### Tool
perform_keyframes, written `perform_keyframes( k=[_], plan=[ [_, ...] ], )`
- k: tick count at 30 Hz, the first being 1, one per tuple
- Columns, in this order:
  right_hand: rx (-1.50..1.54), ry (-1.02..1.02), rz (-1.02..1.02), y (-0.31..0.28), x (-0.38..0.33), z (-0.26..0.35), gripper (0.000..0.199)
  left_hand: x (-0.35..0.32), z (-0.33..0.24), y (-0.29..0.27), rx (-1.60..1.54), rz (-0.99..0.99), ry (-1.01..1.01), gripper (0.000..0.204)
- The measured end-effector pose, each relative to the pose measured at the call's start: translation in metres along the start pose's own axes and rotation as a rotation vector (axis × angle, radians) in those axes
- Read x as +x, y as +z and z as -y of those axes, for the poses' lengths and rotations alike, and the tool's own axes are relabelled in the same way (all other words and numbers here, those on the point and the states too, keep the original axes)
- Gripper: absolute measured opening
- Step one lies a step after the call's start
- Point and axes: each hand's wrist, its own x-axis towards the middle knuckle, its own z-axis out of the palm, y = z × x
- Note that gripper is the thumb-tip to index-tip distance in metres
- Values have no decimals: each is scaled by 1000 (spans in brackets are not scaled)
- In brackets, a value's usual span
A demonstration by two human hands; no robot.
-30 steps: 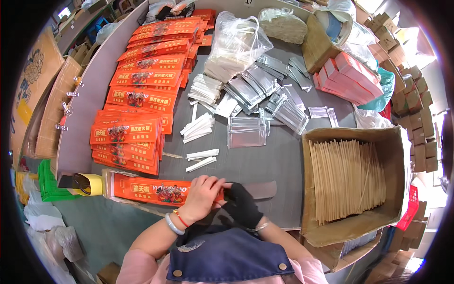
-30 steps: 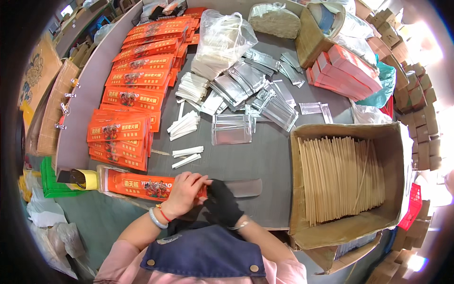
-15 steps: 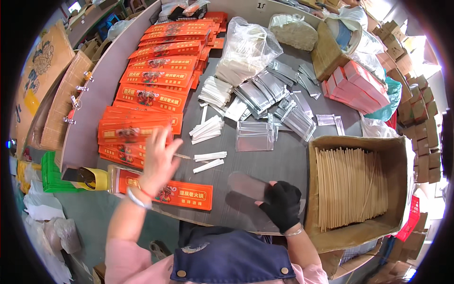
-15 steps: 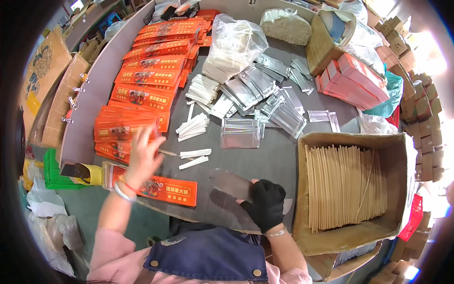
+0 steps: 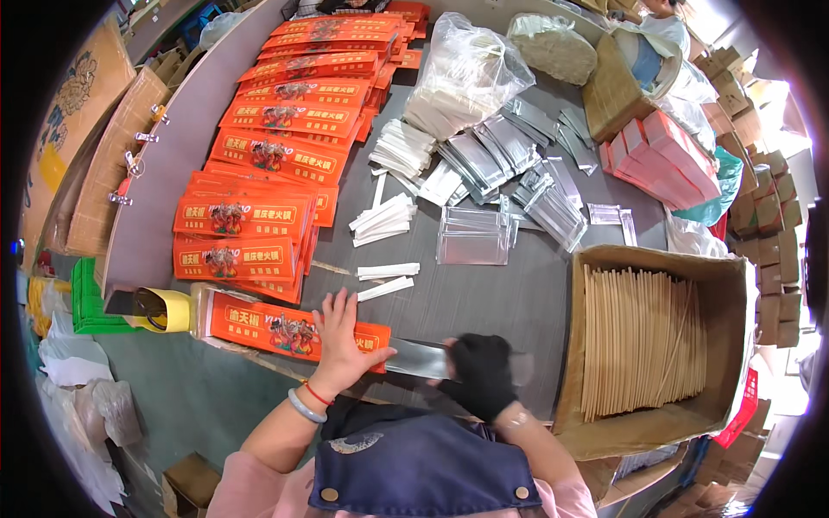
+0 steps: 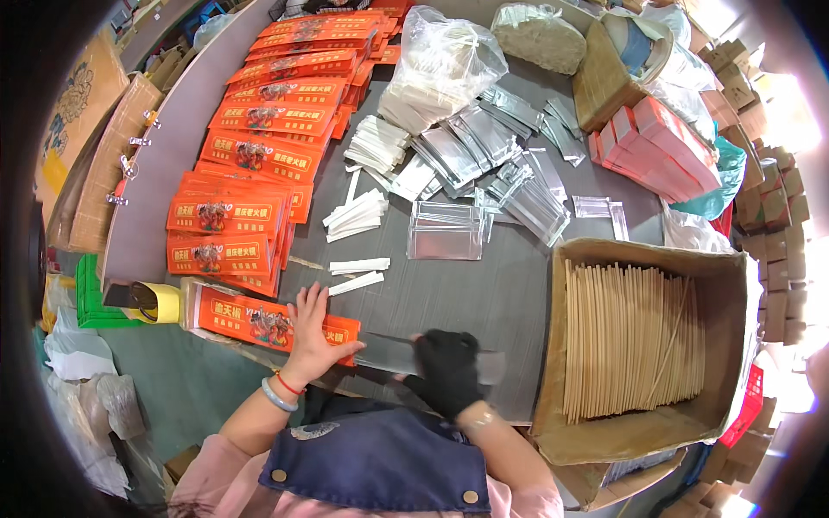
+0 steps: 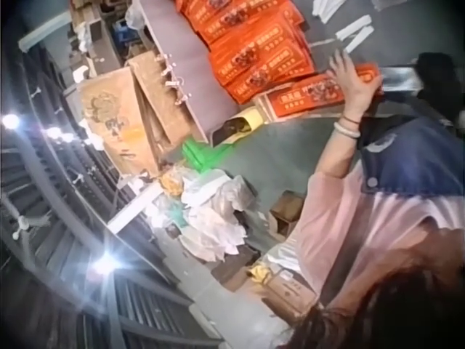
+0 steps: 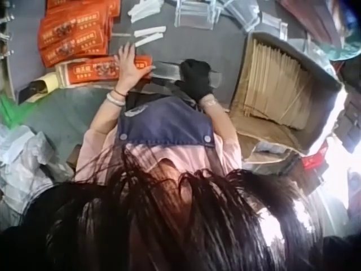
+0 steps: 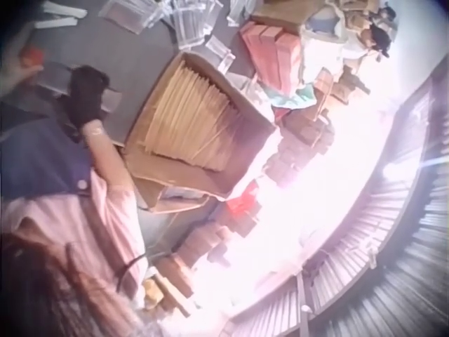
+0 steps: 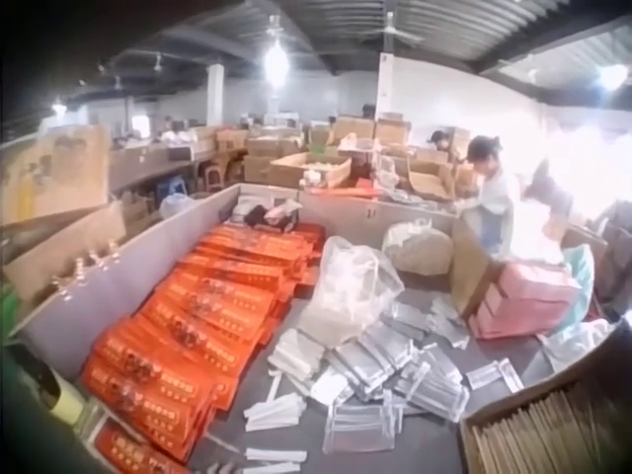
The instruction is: Packing chopsticks and informational cards into plastic sleeves at a production station.
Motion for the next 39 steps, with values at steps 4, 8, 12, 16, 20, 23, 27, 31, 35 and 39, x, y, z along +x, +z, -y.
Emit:
perform_keyframes(
  k=[4,8,12,16,20,23,27,31,35,39],
  plan=[
    [57,-107,-102,37,27,28,70,2,-1,-5,17,17,33,98],
    [181,-104,-390,16,11,-16,67,43,5,-1,-88,-110,249,55],
    [-4,496,-644,-24,-63,-93,42,77,5,-1,48,-131,297,11],
    [-425,746,-678,-22,-144,-154,36,87,9,0,-7,-91,331,10],
    [-493,888,-560,-25,-135,-141,24,99,-15,-1,49,-105,408,8],
    [-490,884,-524,-25,-127,-140,18,119,-48,20,5,-131,491,7],
    [-499,945,-491,-26,-122,-129,15,144,-78,47,47,-233,572,22],
    [-462,1048,-400,-25,-123,-126,14,151,-78,56,119,-159,537,37],
    [-478,1031,-427,-21,-125,-127,17,151,-82,52,72,-163,562,36],
    [-495,1036,-388,-18,-122,-131,15,137,-83,40,-111,109,417,27]
  ],
)
